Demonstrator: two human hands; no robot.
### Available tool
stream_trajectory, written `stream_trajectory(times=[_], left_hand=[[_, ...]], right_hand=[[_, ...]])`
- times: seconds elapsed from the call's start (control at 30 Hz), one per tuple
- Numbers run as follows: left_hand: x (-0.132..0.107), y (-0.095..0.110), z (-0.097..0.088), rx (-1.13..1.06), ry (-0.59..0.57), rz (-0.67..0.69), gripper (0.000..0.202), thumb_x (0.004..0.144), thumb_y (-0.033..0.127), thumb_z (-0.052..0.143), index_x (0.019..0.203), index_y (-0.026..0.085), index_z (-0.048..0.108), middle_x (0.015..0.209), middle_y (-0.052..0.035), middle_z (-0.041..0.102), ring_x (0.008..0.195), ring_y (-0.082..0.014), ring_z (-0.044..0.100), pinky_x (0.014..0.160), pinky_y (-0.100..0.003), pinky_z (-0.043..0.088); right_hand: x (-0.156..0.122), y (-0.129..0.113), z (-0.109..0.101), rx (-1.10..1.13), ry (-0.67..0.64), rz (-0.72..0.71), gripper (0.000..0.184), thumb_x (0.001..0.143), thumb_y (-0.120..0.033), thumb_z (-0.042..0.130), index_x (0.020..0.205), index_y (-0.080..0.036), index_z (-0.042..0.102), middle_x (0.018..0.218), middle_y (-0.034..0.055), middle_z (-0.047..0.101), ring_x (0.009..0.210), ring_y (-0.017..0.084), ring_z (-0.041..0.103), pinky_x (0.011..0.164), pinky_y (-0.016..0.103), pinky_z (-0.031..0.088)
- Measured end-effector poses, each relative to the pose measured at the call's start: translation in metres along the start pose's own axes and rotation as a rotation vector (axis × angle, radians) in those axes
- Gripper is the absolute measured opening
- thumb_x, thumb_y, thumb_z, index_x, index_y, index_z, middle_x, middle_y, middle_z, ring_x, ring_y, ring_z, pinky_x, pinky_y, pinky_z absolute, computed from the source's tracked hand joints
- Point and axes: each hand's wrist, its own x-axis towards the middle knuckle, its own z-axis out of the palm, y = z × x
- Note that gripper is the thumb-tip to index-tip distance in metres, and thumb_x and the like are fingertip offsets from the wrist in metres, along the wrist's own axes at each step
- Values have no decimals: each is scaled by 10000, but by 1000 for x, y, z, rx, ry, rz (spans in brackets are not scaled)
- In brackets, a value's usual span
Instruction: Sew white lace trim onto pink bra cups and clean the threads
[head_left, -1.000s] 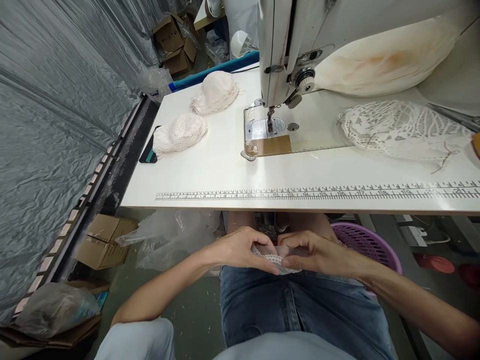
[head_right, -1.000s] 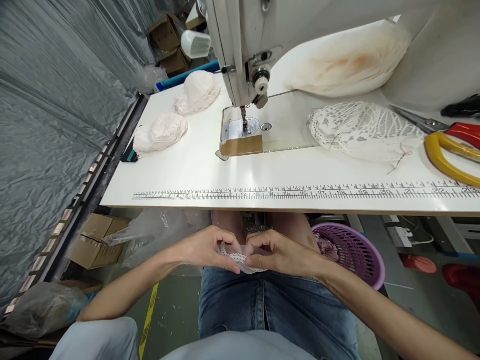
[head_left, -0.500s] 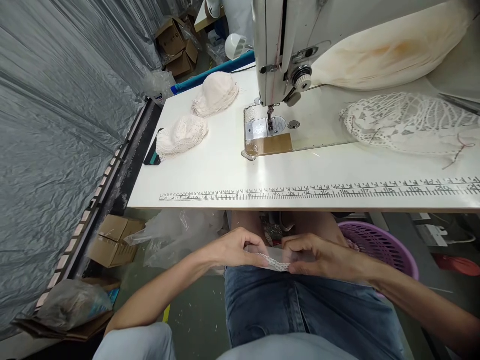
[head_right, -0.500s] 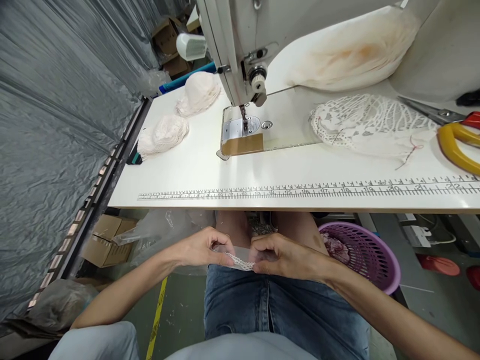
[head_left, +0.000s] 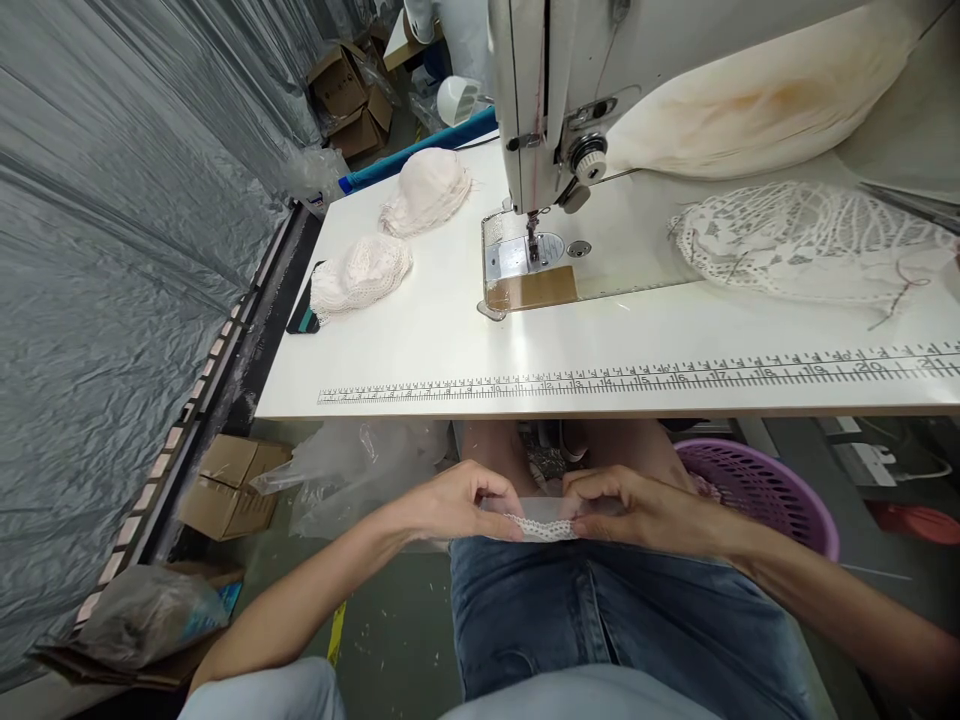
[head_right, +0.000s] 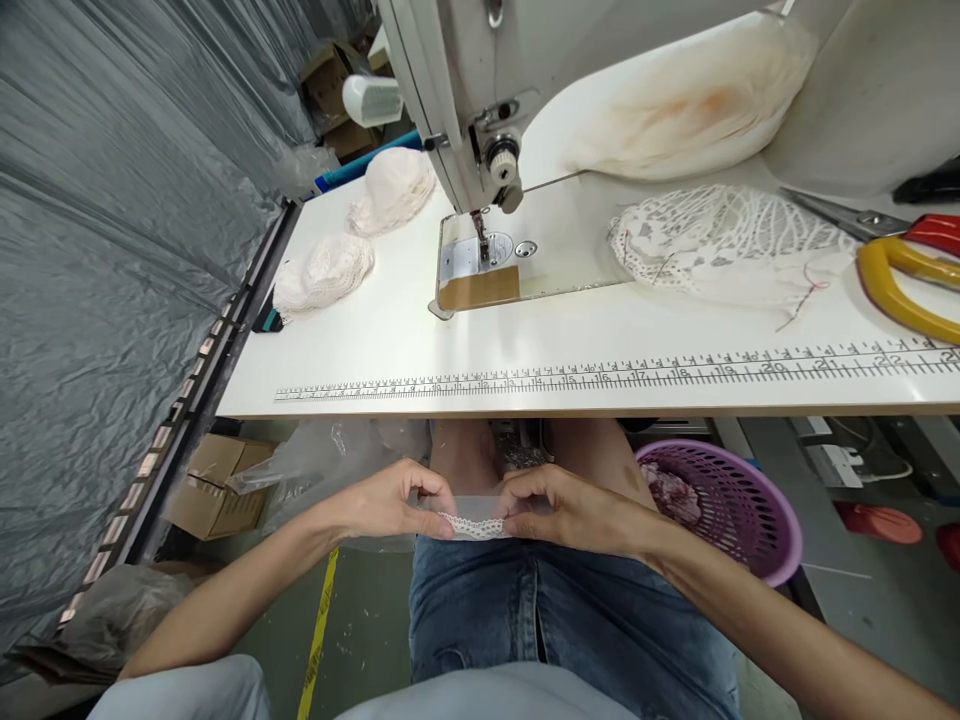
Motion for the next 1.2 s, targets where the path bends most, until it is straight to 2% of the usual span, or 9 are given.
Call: stream_trajectory(times=[0.23, 0.43, 0.53, 0.67, 0.8, 1.07, 1.2], left_hand=[[-9, 0, 0, 46, 40, 82, 187, 694, 306, 743, 738, 135, 682, 765, -8, 623, 692, -95, 524, 634, -195, 393], [-11, -2, 1, -5, 2, 35, 255, 703, 357, 731, 814, 129, 702, 649, 7, 592, 603, -85, 481, 558, -192, 363], [-10, 0, 2, -11, 23, 34, 256, 701, 340, 730, 842, 127, 714, 632, 9, 577, 591, -81, 462, 548, -190, 356], [-12, -1, 2, -34, 62, 5, 221, 698, 318, 729, 785, 115, 717, 636, 2, 576, 590, -77, 450, 537, -184, 352], [-15, -5, -3, -11, 80, 63, 160, 679, 268, 749, 750, 127, 723, 746, -8, 594, 668, -86, 507, 617, -186, 396], [-18, -1, -11, 103, -11, 56, 207, 719, 324, 726, 822, 145, 710, 701, -6, 642, 659, -107, 554, 603, -191, 401], [-22, 2, -11, 130, -20, 69, 170, 727, 303, 723, 786, 145, 697, 699, 1, 646, 658, -104, 562, 587, -181, 391]], right_hand=[[4, -1, 3, -39, 24, -24, 359, 860, -485, 518, 768, -166, 654, 793, 21, 527, 728, 155, 506, 669, 283, 367], [1, -11, -1, 10, -89, -50, 308, 887, -439, 508, 841, -173, 655, 847, 28, 528, 768, 156, 508, 698, 286, 369], [4, -11, 1, 25, -107, -67, 294, 876, -444, 533, 857, -175, 649, 853, 22, 521, 771, 152, 504, 696, 280, 366], [13, -5, 11, 34, -52, -60, 301, 794, -477, 633, 798, -177, 657, 787, -1, 514, 721, 143, 495, 650, 265, 351], [19, -4, 15, 52, -24, -35, 339, 801, -495, 614, 736, -164, 649, 750, 4, 521, 700, 142, 496, 641, 267, 350], [18, -16, 6, 34, -105, -22, 330, 817, -487, 604, 756, -166, 648, 764, 12, 548, 696, 139, 497, 628, 261, 351], [17, -15, 8, 9, -126, -33, 344, 835, -496, 573, 756, -169, 645, 763, 17, 540, 694, 142, 500, 630, 261, 363]])
